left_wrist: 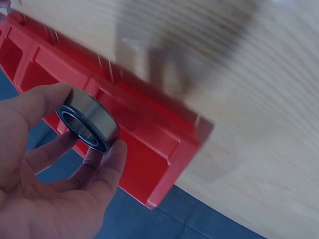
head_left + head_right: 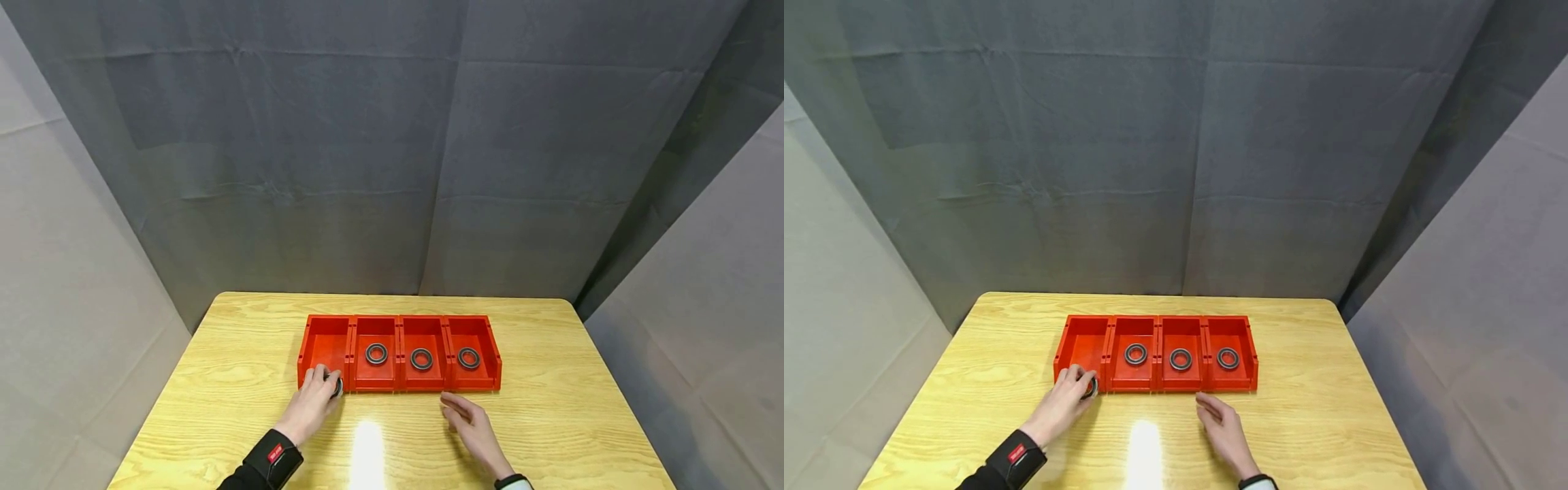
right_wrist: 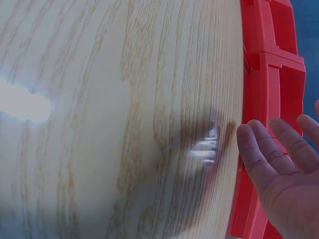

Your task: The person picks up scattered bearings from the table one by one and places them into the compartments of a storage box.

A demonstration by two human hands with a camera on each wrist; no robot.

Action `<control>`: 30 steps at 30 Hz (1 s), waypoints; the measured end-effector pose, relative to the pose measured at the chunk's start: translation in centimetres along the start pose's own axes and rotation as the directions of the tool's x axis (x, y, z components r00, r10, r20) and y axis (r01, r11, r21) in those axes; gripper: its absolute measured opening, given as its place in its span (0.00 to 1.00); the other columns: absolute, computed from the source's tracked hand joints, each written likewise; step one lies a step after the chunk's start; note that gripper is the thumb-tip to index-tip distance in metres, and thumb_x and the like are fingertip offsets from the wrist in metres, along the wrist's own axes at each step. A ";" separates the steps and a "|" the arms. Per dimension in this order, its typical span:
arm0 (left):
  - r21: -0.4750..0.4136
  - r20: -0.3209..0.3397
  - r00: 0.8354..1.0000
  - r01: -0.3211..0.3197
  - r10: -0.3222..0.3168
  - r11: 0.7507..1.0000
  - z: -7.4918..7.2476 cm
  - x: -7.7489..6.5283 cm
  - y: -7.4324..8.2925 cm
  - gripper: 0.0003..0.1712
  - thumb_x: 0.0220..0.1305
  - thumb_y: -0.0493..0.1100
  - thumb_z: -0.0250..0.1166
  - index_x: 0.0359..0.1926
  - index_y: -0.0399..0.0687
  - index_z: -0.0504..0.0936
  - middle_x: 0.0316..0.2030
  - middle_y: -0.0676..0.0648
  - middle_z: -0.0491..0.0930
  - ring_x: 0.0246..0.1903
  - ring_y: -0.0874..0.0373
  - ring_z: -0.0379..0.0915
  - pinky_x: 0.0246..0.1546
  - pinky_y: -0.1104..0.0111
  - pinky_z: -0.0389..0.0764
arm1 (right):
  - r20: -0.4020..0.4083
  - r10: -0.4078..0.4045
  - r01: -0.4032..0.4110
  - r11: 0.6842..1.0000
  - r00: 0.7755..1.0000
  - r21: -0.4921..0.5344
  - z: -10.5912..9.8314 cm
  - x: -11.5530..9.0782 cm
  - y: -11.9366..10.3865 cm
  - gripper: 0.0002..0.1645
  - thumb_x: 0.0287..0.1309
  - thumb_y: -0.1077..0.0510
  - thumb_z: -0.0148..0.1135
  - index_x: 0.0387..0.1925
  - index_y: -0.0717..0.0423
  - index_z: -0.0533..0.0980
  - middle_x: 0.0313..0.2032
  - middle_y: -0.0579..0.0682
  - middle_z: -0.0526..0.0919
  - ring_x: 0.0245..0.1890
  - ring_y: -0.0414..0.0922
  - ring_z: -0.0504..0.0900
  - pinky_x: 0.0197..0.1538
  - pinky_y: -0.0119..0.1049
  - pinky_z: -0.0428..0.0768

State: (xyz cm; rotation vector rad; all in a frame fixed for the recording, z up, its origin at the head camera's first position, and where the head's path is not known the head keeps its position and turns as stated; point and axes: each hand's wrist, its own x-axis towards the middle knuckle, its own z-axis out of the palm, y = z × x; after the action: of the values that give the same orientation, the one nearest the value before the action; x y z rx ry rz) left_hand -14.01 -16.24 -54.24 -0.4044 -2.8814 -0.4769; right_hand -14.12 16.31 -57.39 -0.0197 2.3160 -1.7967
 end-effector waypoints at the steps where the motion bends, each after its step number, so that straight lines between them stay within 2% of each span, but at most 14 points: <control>1: 0.004 -0.008 1.000 -0.002 0.002 1.000 -0.1 0.1 -0.1 0.26 0.56 0.36 0.75 0.56 0.35 0.81 0.43 0.38 0.74 0.43 0.44 0.72 0.25 0.60 0.83 | -0.002 0.006 -0.006 1.000 1.000 0.000 0.0 0.0 0.0 0.23 0.70 0.64 0.55 0.63 0.71 0.73 0.60 0.70 0.79 0.58 0.62 0.82 0.47 0.39 0.87; 11: 0.001 -0.029 0.999 0.018 -0.018 1.000 -0.4 1.6 -1.0 0.25 0.59 0.36 0.73 0.57 0.33 0.80 0.42 0.38 0.73 0.41 0.45 0.69 0.25 0.62 0.81 | -0.004 0.005 -0.005 1.000 1.000 -0.017 -0.2 0.0 -0.1 0.24 0.70 0.63 0.56 0.63 0.69 0.73 0.61 0.68 0.79 0.59 0.61 0.82 0.48 0.39 0.87; 17: 0.000 -0.005 0.999 0.042 -0.042 0.999 -0.5 2.5 -1.3 0.25 0.59 0.36 0.73 0.58 0.34 0.80 0.41 0.38 0.72 0.41 0.45 0.68 0.20 0.64 0.77 | 0.007 -0.002 0.002 1.000 1.000 -0.009 -0.2 0.1 -0.1 0.24 0.70 0.63 0.55 0.64 0.71 0.72 0.61 0.69 0.78 0.59 0.62 0.81 0.50 0.41 0.87; 23: 0.007 0.012 0.997 0.074 -0.074 0.997 -0.2 3.4 -1.6 0.25 0.59 0.35 0.73 0.58 0.35 0.80 0.43 0.38 0.73 0.43 0.43 0.69 0.24 0.58 0.82 | 0.014 -0.021 0.022 1.000 1.000 -0.018 -0.3 0.1 0.0 0.24 0.70 0.63 0.54 0.63 0.72 0.72 0.61 0.71 0.78 0.59 0.64 0.81 0.50 0.40 0.87; 30: 0.032 0.014 0.996 0.087 -0.087 0.996 0.3 4.6 -2.0 0.26 0.59 0.34 0.72 0.59 0.33 0.79 0.43 0.36 0.72 0.44 0.41 0.69 0.29 0.56 0.85 | 0.004 -0.012 0.012 1.000 1.000 -0.017 -0.2 0.2 0.2 0.23 0.70 0.64 0.55 0.63 0.72 0.73 0.61 0.70 0.78 0.59 0.63 0.81 0.50 0.41 0.87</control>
State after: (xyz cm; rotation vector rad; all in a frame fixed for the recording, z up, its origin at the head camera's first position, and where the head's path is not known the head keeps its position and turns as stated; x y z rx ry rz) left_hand -18.97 -16.90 -54.00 -0.2795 -2.9274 -0.4431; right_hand -14.38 16.51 -57.53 -0.0399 2.3335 -1.7805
